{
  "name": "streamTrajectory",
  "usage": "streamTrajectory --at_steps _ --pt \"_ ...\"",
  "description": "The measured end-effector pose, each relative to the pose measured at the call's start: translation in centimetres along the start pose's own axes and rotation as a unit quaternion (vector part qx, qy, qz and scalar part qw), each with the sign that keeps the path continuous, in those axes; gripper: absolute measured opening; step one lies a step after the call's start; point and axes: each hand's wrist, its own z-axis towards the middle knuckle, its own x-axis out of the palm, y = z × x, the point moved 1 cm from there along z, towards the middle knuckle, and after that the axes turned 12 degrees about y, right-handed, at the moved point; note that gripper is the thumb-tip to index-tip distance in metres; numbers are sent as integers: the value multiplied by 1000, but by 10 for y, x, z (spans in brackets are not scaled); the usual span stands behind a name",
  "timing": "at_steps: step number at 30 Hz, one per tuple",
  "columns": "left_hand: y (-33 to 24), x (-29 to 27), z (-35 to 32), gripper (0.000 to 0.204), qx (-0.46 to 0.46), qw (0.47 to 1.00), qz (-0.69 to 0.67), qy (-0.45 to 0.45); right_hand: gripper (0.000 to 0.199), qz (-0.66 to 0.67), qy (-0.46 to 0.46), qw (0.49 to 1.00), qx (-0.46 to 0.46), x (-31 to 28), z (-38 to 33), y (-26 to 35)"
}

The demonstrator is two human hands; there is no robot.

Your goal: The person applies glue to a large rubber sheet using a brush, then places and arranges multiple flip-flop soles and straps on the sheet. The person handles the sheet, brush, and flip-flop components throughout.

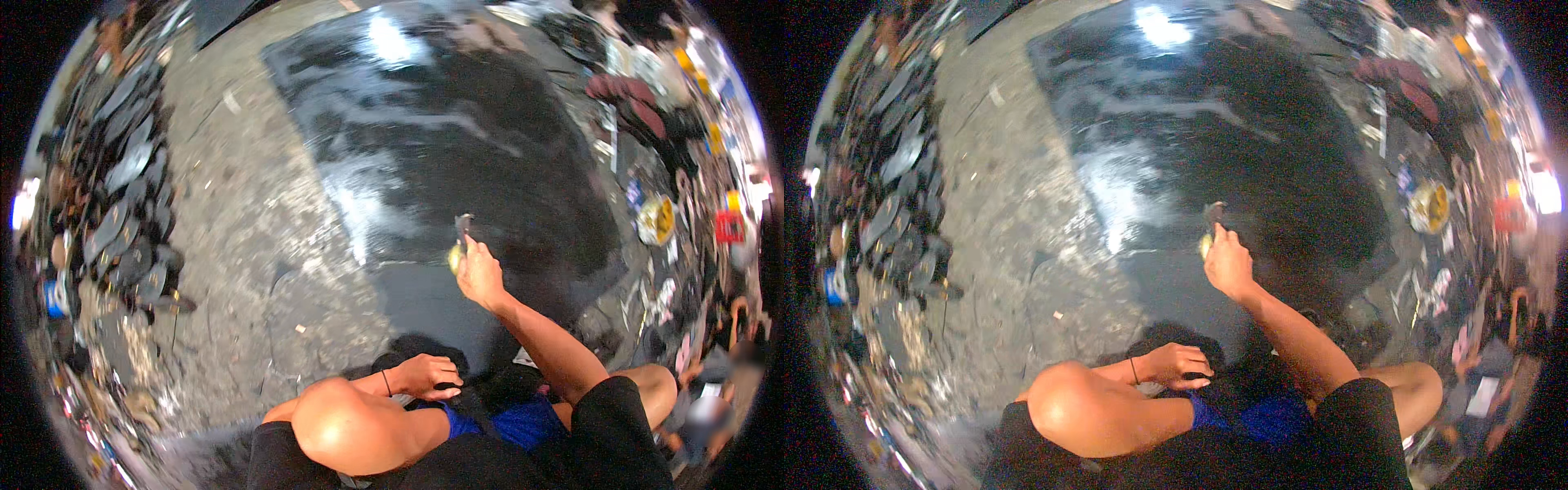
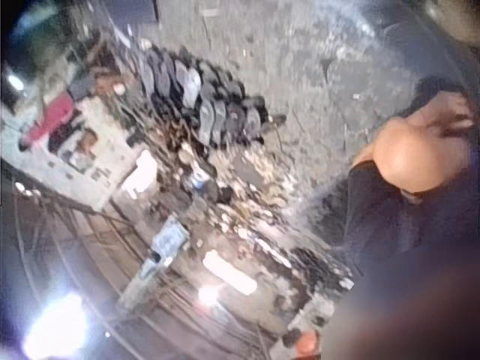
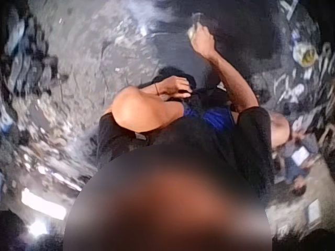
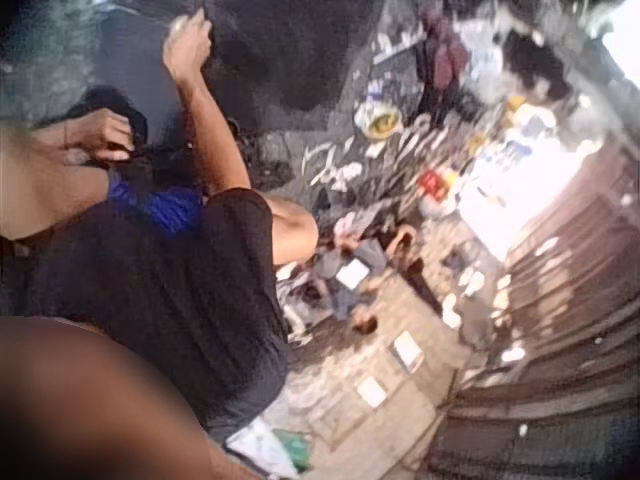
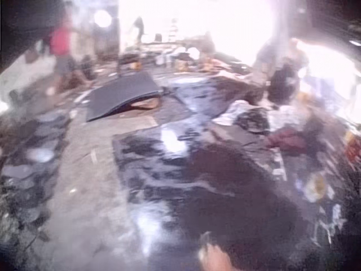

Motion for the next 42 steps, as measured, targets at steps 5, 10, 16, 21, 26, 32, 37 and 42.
streamTrajectory --at_steps 5,10,16,21,26,32,37,42 --pt "-23 27 -58 22 -141 979 -27 -148 40 -235 148 911 -306 9 39 112" --pt "-33 53 -73 23 -131 947 -6 -294 32 -398 267 668 -569 4 -37 131" --pt "-31 60 -71 22 -163 930 -3 -329 38 -286 68 890 -347 -21 20 108" --pt "-23 57 -67 24 -152 937 -14 -314 39 -347 149 810 -449 13 -34 33" --pt "-22 58 -67 29 -145 945 6 -293 36 -284 134 822 -475 16 -84 -19" --pt "-18 65 -64 32 -189 941 -13 -279 34 67 152 937 -306 -70 49 81" --pt "-16 67 -61 35 -174 930 7 -325 37 -50 103 958 -261 -70 215 165" --pt "-19 65 -60 32 -202 920 21 -336 26 -297 1 886 -357 -29 285 206"
